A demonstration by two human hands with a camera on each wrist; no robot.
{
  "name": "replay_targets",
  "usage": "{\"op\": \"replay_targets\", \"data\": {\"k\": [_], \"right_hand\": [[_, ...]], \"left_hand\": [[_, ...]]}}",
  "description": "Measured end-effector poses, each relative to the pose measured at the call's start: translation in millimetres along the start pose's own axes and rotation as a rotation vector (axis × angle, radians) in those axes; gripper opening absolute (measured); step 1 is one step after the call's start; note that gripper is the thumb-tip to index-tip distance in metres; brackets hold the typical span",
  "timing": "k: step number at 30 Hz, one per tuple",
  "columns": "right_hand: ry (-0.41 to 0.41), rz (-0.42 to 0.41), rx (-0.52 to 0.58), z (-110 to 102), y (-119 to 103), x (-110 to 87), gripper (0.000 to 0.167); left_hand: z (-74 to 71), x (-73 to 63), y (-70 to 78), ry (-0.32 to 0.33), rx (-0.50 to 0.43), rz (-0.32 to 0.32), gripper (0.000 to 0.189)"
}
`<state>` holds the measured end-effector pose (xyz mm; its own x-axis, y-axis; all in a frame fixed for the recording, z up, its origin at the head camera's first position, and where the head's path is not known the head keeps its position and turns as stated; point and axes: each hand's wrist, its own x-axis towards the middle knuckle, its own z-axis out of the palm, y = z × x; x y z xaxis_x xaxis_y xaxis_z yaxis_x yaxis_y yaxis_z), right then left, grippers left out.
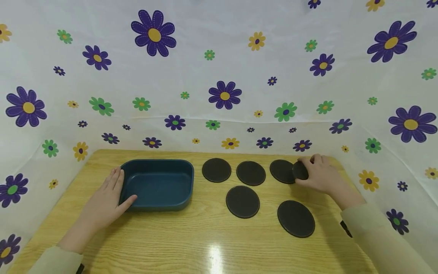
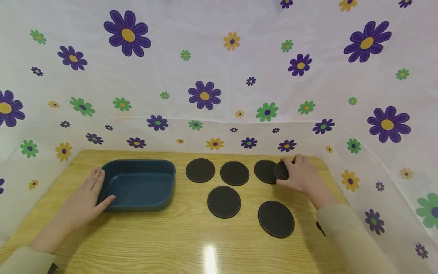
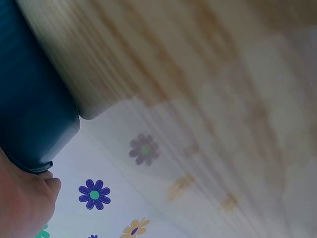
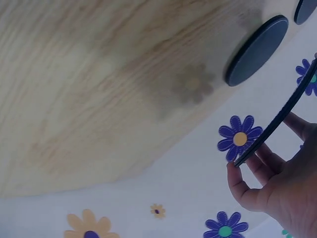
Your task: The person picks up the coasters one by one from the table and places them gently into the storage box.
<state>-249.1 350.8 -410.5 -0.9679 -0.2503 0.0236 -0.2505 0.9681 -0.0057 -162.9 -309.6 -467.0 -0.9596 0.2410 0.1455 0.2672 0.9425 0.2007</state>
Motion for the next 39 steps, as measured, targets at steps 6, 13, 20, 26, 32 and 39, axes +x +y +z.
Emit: {"op": "replay_targets", "data": {"k": [6,13,20,26,32,39], "right_hand": [[-0.006,-0.018,0.004,-8.6,-16.6,10.7,0.080],[-0.001,-0.070,0.006,-16.5,-33.6,21.5,0.079],[-0.002,-0.116,-0.018,-26.2,-60.5,30.3,0.079],[-0.008,-0.152,-0.009,-33.6,-84.7,39.3,0.080],[-0.007,-0.189,0.012,-35.5,-108.2,49.2,0.083],[0.034,-0.242,0.011,-34.9,-136.0,58.0,0.082]], "left_hand": [[-0.7,0.2,-0.2,0.008,0.016,0.012,0.098],[-2.0,1.5,0.7,-0.008,0.015,0.005,0.098],[-2.2,1.1,0.7,-0.013,0.023,0.000,0.097],[-2.6,1.1,1.1,-0.022,0.024,0.000,0.097],[-1.3,1.2,0.2,-0.011,0.021,0.001,0.097],[-1.0,2.1,-0.1,-0.012,0.022,0.003,0.097]]}}
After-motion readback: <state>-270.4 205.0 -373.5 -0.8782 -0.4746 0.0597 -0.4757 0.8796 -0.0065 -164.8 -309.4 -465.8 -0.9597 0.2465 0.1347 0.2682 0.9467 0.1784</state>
